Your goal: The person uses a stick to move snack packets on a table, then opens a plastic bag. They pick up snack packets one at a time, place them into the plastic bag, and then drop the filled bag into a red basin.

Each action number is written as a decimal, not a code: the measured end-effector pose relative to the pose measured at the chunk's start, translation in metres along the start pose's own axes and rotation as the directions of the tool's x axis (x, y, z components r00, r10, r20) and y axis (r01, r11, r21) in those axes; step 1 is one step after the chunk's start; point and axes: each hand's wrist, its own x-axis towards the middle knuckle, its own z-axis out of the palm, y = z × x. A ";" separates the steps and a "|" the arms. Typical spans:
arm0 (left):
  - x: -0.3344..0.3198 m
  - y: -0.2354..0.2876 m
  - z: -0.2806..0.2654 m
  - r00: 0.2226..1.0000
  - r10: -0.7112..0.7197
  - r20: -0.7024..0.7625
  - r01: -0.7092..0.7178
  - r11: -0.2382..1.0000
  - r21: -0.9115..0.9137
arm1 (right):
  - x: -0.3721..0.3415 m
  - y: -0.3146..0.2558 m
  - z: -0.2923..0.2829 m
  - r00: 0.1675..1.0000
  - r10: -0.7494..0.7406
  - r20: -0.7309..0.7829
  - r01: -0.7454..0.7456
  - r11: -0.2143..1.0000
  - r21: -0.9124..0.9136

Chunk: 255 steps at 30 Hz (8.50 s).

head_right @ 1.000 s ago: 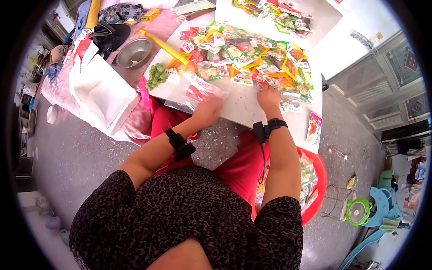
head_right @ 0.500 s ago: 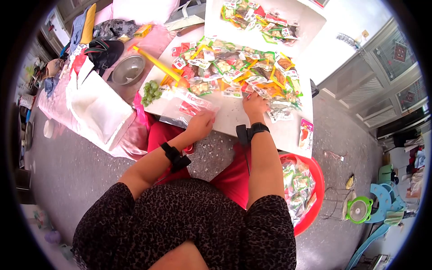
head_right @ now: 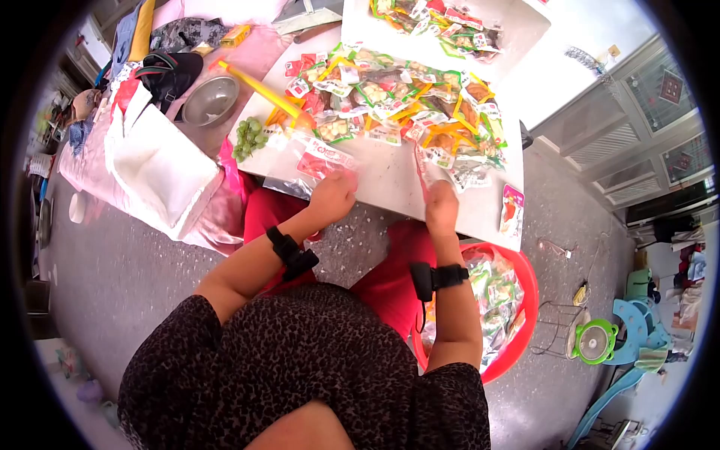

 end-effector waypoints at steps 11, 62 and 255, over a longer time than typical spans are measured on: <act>0.002 0.008 -0.003 0.969 -0.198 0.145 0.221 0.961 -0.166 | -0.035 -0.011 -0.003 0.919 0.394 0.000 -0.362 0.845 0.393; 0.010 -0.015 0.008 0.973 0.083 -0.216 -0.108 0.989 -0.105 | 0.131 0.049 0.095 0.876 0.066 0.479 0.249 0.788 -0.564; -0.079 -0.091 -0.012 0.452 -0.243 0.858 0.756 0.615 -0.225 | -0.152 0.009 -0.199 0.855 0.515 0.064 -0.515 0.826 0.229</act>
